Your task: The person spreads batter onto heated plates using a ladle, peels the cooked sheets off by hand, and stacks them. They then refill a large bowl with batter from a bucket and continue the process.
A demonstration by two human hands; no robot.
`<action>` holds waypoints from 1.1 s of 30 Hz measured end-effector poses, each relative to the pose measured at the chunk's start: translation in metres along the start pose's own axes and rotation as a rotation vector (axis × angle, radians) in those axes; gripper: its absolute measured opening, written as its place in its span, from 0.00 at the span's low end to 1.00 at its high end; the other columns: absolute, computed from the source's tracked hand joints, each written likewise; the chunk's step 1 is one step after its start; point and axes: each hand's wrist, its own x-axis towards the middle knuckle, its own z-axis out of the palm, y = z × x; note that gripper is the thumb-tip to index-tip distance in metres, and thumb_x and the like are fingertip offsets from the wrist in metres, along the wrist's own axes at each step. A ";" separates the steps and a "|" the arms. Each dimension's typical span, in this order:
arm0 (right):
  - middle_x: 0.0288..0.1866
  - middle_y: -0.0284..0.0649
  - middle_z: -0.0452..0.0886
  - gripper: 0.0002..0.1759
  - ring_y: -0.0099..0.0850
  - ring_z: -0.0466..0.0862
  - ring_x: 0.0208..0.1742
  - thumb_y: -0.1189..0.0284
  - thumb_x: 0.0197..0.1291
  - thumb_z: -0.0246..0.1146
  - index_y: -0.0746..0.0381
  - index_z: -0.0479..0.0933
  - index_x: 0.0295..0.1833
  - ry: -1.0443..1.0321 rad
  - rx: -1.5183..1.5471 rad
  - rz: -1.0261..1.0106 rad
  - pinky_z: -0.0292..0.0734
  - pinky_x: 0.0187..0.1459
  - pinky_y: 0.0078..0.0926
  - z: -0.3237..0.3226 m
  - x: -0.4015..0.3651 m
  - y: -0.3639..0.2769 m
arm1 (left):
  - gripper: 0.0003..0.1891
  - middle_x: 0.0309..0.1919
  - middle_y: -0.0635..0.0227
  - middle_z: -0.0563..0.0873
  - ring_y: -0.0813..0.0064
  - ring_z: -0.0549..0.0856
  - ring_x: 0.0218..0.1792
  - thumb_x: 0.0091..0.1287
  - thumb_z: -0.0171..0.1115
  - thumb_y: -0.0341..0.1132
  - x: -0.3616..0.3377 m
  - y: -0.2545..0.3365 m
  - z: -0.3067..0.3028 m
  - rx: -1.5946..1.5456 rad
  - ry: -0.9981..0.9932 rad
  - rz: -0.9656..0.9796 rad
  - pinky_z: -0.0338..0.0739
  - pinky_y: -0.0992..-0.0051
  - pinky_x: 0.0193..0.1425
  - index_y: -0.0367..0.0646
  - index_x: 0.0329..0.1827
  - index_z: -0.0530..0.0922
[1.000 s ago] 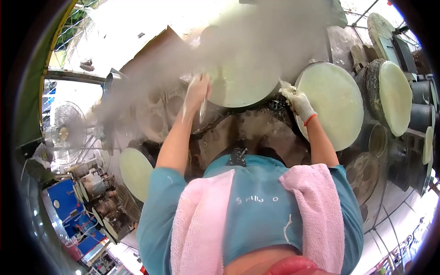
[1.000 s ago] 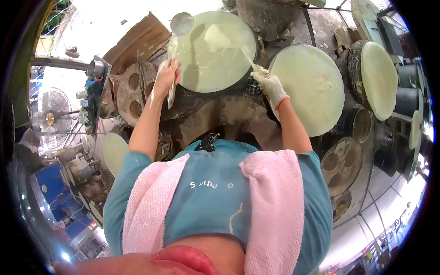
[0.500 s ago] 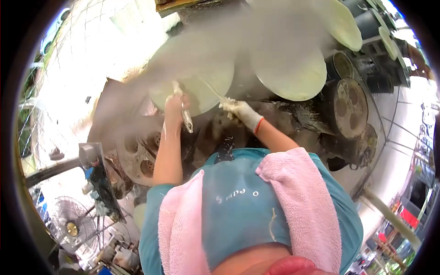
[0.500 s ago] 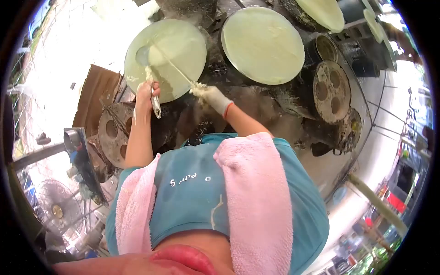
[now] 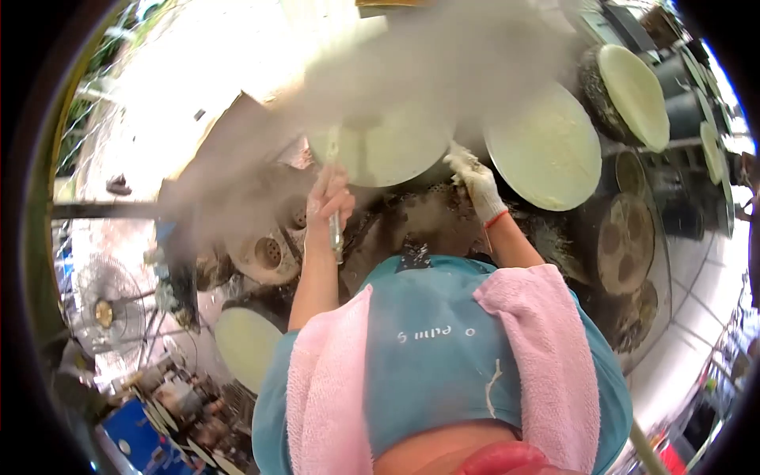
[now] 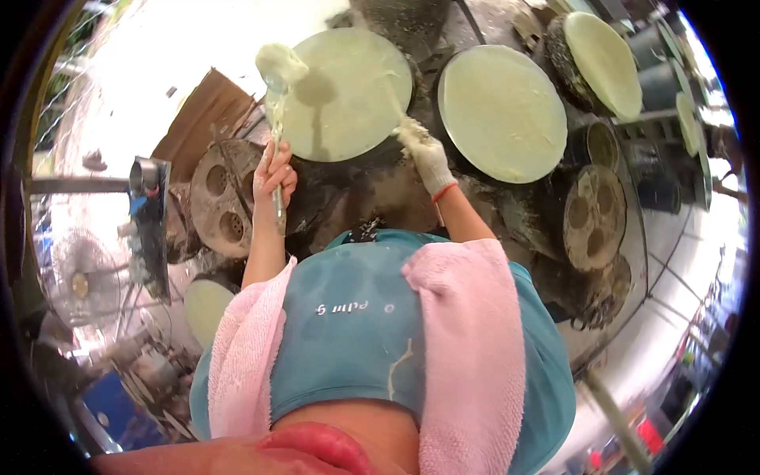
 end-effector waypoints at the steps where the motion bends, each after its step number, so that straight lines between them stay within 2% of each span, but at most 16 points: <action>1: 0.37 0.27 0.80 0.16 0.19 0.76 0.35 0.66 0.57 0.68 0.64 0.81 0.48 -0.092 -0.163 -0.182 0.72 0.39 0.18 -0.010 0.015 0.020 | 0.11 0.22 0.78 0.67 0.89 0.58 0.11 0.73 0.44 0.27 -0.001 0.000 0.008 0.166 0.009 0.008 0.58 0.87 0.17 0.31 0.54 0.67; 2: 0.38 0.29 0.80 0.18 0.22 0.78 0.39 0.66 0.56 0.69 0.65 0.81 0.49 -0.173 -0.319 -0.374 0.73 0.44 0.20 -0.022 0.025 0.031 | 0.11 0.22 0.78 0.67 0.89 0.58 0.11 0.73 0.44 0.27 -0.003 -0.006 0.032 0.175 0.010 0.021 0.58 0.87 0.17 0.31 0.54 0.67; 4: 0.41 0.31 0.80 0.24 0.25 0.78 0.43 0.66 0.52 0.73 0.67 0.79 0.52 -0.319 -0.416 -0.094 0.72 0.50 0.20 -0.041 -0.022 0.006 | 0.16 0.25 0.75 0.68 0.88 0.64 0.12 0.76 0.39 0.34 0.004 -0.019 0.072 0.439 0.191 0.170 0.59 0.84 0.20 0.27 0.54 0.65; 5: 0.45 0.32 0.80 0.27 0.22 0.77 0.45 0.67 0.50 0.74 0.66 0.78 0.55 -0.330 -0.538 -0.284 0.70 0.52 0.18 -0.067 -0.015 0.027 | 0.19 0.26 0.73 0.68 0.87 0.68 0.13 0.78 0.36 0.38 0.011 -0.023 0.082 0.402 0.202 0.168 0.59 0.83 0.22 0.24 0.53 0.64; 6: 0.42 0.30 0.80 0.24 0.19 0.76 0.43 0.69 0.52 0.73 0.66 0.78 0.54 -0.283 -0.321 -0.327 0.71 0.49 0.18 -0.096 -0.013 0.042 | 0.18 0.25 0.73 0.68 0.86 0.66 0.14 0.78 0.34 0.37 0.022 -0.025 0.078 -0.164 -0.162 -0.180 0.58 0.81 0.22 0.24 0.54 0.61; 8: 0.38 0.28 0.78 0.16 0.17 0.74 0.39 0.71 0.55 0.69 0.65 0.79 0.49 0.057 -0.145 -0.227 0.72 0.43 0.18 -0.154 -0.049 0.015 | 0.18 0.25 0.72 0.68 0.85 0.67 0.14 0.78 0.32 0.37 0.025 -0.053 0.092 -0.173 -0.122 -0.204 0.56 0.80 0.22 0.25 0.54 0.60; 9: 0.34 0.28 0.77 0.11 0.17 0.73 0.36 0.72 0.57 0.67 0.64 0.77 0.44 0.178 -0.202 -0.455 0.71 0.38 0.17 -0.203 -0.044 0.024 | 0.18 0.25 0.71 0.68 0.85 0.67 0.14 0.78 0.32 0.37 0.021 -0.069 0.097 -0.108 0.005 -0.125 0.56 0.80 0.22 0.26 0.54 0.60; 12: 0.29 0.26 0.72 0.15 0.15 0.68 0.28 0.72 0.56 0.69 0.64 0.75 0.47 0.478 -0.329 -0.605 0.66 0.31 0.15 -0.299 -0.057 -0.008 | 0.19 0.25 0.70 0.69 0.84 0.69 0.13 0.78 0.31 0.38 0.021 -0.103 0.105 0.166 0.246 0.009 0.56 0.80 0.22 0.27 0.54 0.60; 14: 0.31 0.27 0.75 0.20 0.17 0.69 0.28 0.71 0.53 0.71 0.65 0.74 0.50 0.614 -0.348 -0.348 0.67 0.29 0.16 -0.339 -0.047 -0.018 | 0.19 0.24 0.69 0.70 0.84 0.69 0.12 0.78 0.30 0.38 0.021 -0.126 0.115 -0.293 0.050 -0.139 0.56 0.79 0.22 0.27 0.54 0.59; 15: 0.34 0.29 0.76 0.23 0.18 0.72 0.31 0.70 0.52 0.72 0.66 0.73 0.51 0.565 -0.263 -0.470 0.70 0.32 0.17 -0.366 -0.013 0.006 | 0.19 0.24 0.68 0.70 0.83 0.70 0.12 0.78 0.29 0.39 0.022 -0.138 0.118 -0.316 0.051 -0.136 0.56 0.79 0.23 0.26 0.54 0.59; 19: 0.46 0.38 0.80 0.38 0.28 0.81 0.45 0.63 0.45 0.75 0.69 0.69 0.58 0.463 0.059 -0.594 0.75 0.46 0.23 -0.365 0.027 0.000 | 0.19 0.24 0.68 0.70 0.83 0.71 0.12 0.78 0.29 0.39 0.027 -0.167 0.133 -0.298 0.076 -0.107 0.56 0.79 0.23 0.26 0.54 0.59; 20: 0.46 0.38 0.80 0.38 0.28 0.81 0.45 0.63 0.45 0.75 0.69 0.69 0.58 0.454 0.060 -0.598 0.75 0.46 0.23 -0.366 0.031 -0.005 | 0.18 0.43 0.52 0.68 0.86 0.72 0.14 0.74 0.34 0.30 0.030 -0.168 0.123 -0.277 -0.038 -0.123 0.57 0.80 0.25 0.25 0.60 0.58; 22: 0.52 0.46 0.80 0.48 0.35 0.81 0.51 0.59 0.40 0.77 0.70 0.64 0.64 0.886 -0.559 -0.352 0.73 0.53 0.26 -0.363 0.038 -0.013 | 0.21 0.62 0.35 0.66 0.89 0.73 0.17 0.71 0.39 0.22 0.035 -0.169 0.115 -0.250 -0.149 -0.137 0.58 0.82 0.27 0.23 0.66 0.57; 26: 0.53 0.49 0.80 0.50 0.39 0.81 0.50 0.59 0.39 0.76 0.68 0.62 0.67 0.840 -0.584 -0.234 0.73 0.53 0.27 -0.356 0.033 -0.028 | 0.23 0.61 0.41 0.67 0.92 0.72 0.16 0.69 0.40 0.19 0.048 -0.163 0.122 0.185 0.189 0.026 0.57 0.83 0.24 0.24 0.68 0.56; 27: 0.53 0.49 0.80 0.50 0.39 0.81 0.50 0.59 0.39 0.76 0.68 0.62 0.67 0.852 -0.584 -0.229 0.73 0.53 0.27 -0.356 0.036 -0.025 | 0.22 0.59 0.43 0.69 0.92 0.71 0.15 0.69 0.41 0.20 0.056 -0.154 0.111 0.133 0.099 -0.035 0.57 0.84 0.24 0.25 0.67 0.57; 33: 0.50 0.41 0.81 0.26 0.29 0.80 0.47 0.73 0.47 0.71 0.69 0.75 0.53 0.577 -0.225 -0.651 0.73 0.52 0.24 -0.370 0.073 -0.009 | 0.17 0.49 0.52 0.77 0.94 0.65 0.10 0.72 0.47 0.29 0.088 -0.137 0.136 0.129 0.182 -0.173 0.56 0.87 0.19 0.29 0.60 0.66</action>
